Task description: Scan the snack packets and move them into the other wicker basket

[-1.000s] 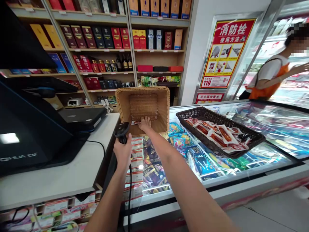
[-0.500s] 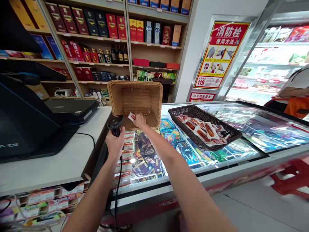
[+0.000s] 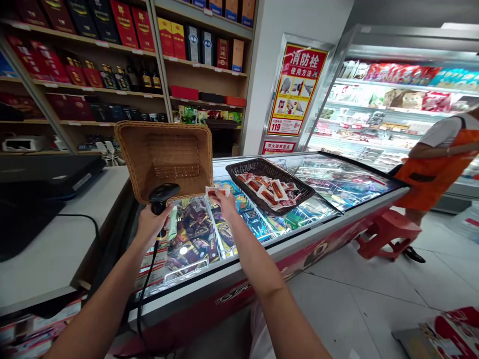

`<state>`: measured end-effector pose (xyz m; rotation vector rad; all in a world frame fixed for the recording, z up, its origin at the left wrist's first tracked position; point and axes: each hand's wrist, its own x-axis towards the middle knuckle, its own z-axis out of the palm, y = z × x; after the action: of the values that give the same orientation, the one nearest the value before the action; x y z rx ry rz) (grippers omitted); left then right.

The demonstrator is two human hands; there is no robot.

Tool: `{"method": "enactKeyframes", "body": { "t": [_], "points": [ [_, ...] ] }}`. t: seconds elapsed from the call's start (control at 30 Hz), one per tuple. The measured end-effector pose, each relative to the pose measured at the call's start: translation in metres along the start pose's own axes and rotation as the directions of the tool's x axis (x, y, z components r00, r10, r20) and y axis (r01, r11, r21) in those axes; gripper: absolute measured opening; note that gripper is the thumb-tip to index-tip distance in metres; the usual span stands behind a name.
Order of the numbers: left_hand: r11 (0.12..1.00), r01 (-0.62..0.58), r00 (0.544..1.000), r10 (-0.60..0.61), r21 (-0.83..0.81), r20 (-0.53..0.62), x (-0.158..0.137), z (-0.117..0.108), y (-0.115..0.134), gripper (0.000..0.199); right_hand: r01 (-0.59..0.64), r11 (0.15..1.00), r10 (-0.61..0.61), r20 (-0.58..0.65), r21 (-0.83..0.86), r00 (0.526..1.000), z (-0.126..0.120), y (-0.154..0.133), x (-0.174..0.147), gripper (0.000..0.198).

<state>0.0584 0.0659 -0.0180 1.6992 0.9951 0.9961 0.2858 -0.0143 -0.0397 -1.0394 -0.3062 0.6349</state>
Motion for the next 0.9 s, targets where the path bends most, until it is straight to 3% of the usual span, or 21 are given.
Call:
{"method": "enactKeyframes", "body": {
  "t": [0.13, 0.23, 0.33, 0.5, 0.9],
  "points": [
    [0.988, 0.042, 0.989, -0.020, -0.151, 0.146, -0.004, 0.001, 0.004, 0.053, 0.018, 1.000, -0.018, -0.019, 0.007, 1.000, 0.001, 0.001, 0.000, 0.035],
    [0.987, 0.058, 0.958, -0.013, -0.151, 0.288, -0.010, 0.002, 0.009, 0.052, 0.108, 0.992, -0.111, -0.051, -0.059, 0.992, 0.000, 0.004, -0.001, 0.041],
    [0.991, 0.062, 0.937, -0.018, -0.118, 0.348, -0.015, 0.005, 0.013, 0.052, 0.207, 0.975, -0.212, -0.068, -0.077, 0.975, -0.001, 0.007, -0.003, 0.045],
    [0.997, 0.036, 0.931, -0.007, -0.073, 0.366, -0.020, 0.010, 0.015, 0.054, 0.258, 0.964, -0.263, -0.080, -0.071, 0.961, 0.000, 0.008, -0.002, 0.046],
    [0.996, 0.035, 0.950, -0.009, -0.077, 0.313, -0.021, 0.010, 0.019, 0.055, 0.240, 0.966, -0.248, -0.082, -0.091, 0.965, 0.002, 0.012, -0.001, 0.052]
  ]
}}
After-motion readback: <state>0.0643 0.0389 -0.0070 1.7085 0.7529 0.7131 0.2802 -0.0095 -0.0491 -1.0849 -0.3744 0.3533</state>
